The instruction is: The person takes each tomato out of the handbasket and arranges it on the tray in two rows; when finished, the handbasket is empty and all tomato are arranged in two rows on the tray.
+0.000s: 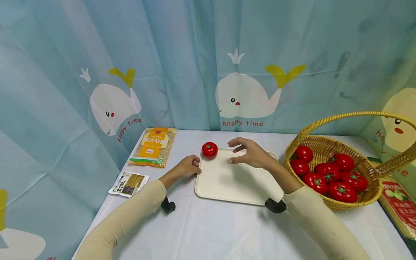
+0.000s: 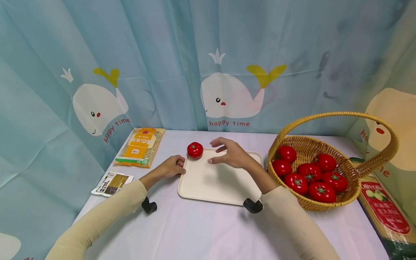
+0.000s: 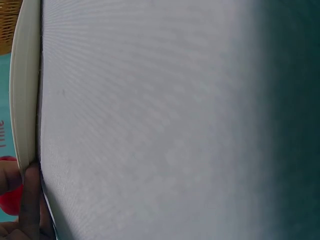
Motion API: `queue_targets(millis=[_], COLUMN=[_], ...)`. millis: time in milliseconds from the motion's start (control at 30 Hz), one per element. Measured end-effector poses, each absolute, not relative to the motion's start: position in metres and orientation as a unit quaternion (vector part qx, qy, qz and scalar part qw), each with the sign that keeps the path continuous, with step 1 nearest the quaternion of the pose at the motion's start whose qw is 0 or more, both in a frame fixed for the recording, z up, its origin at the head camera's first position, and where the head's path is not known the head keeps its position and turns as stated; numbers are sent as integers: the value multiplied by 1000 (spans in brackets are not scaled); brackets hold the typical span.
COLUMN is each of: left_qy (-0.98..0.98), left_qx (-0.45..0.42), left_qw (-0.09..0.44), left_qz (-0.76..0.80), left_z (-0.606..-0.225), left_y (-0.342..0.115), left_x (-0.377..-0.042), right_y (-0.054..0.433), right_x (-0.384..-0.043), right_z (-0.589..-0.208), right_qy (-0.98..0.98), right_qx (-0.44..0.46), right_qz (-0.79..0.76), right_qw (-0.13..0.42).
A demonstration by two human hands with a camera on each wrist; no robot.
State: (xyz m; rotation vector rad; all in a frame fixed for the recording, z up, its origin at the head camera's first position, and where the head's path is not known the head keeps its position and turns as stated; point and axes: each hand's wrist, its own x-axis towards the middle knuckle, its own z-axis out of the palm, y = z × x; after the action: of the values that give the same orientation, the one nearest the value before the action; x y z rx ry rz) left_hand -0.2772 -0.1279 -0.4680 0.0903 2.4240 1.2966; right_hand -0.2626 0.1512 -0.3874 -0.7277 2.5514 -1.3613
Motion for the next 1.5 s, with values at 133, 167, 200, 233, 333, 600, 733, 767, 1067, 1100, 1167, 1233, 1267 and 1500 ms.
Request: queue_targets(millis=[133, 167, 200, 233, 333, 600, 733, 767, 1067, 1100, 1167, 1233, 1267, 1500], left_qy=[865, 864, 864, 864, 864, 866, 869, 869, 871, 871, 870, 870, 870, 869], left_qx=[33, 33, 32, 33, 34, 32, 32, 32, 38, 38, 37, 37, 37, 38], left_qw=[194, 194, 194, 195, 196, 194, 194, 194, 191, 192, 194, 195, 195, 195], left_qz=[463, 463, 463, 463, 463, 459, 454, 453, 451, 451, 452, 452, 452, 454], left_z=[-469, -469, -469, -469, -470, -467, -466, -466, -465, -465, -465, -465, -464, -463], left_y=[-128, -128, -128, -128, -127, -127, -127, -128, -127, -127, -127, -127, -127, -128], left_x=[-277, -277, -277, -277, -277, -276, -275, -275, -276, -276, -276, -276, -277, -277], right_y=[165, 169, 173, 177, 189, 226, 246, 251, 299, 304, 313, 321, 324, 345], right_x=[-253, -250, -248, -246, -239, -216, -208, -206, -190, -189, -186, -184, -184, -187], right_z=[-384, -383, -383, -383, -382, -377, -375, -374, -368, -367, -364, -362, -361, -360], right_qy=[851, 849, 846, 843, 834, 832, 839, 842, 856, 856, 857, 863, 865, 873], right_qx=[-251, -255, -259, -265, -278, -288, -287, -285, -274, -273, -264, -253, -248, -239], right_qz=[-453, -454, -456, -459, -465, -457, -447, -445, -428, -428, -431, -428, -427, -419], right_qw=[87, 90, 93, 95, 104, 126, 115, 110, 94, 93, 96, 93, 91, 70])
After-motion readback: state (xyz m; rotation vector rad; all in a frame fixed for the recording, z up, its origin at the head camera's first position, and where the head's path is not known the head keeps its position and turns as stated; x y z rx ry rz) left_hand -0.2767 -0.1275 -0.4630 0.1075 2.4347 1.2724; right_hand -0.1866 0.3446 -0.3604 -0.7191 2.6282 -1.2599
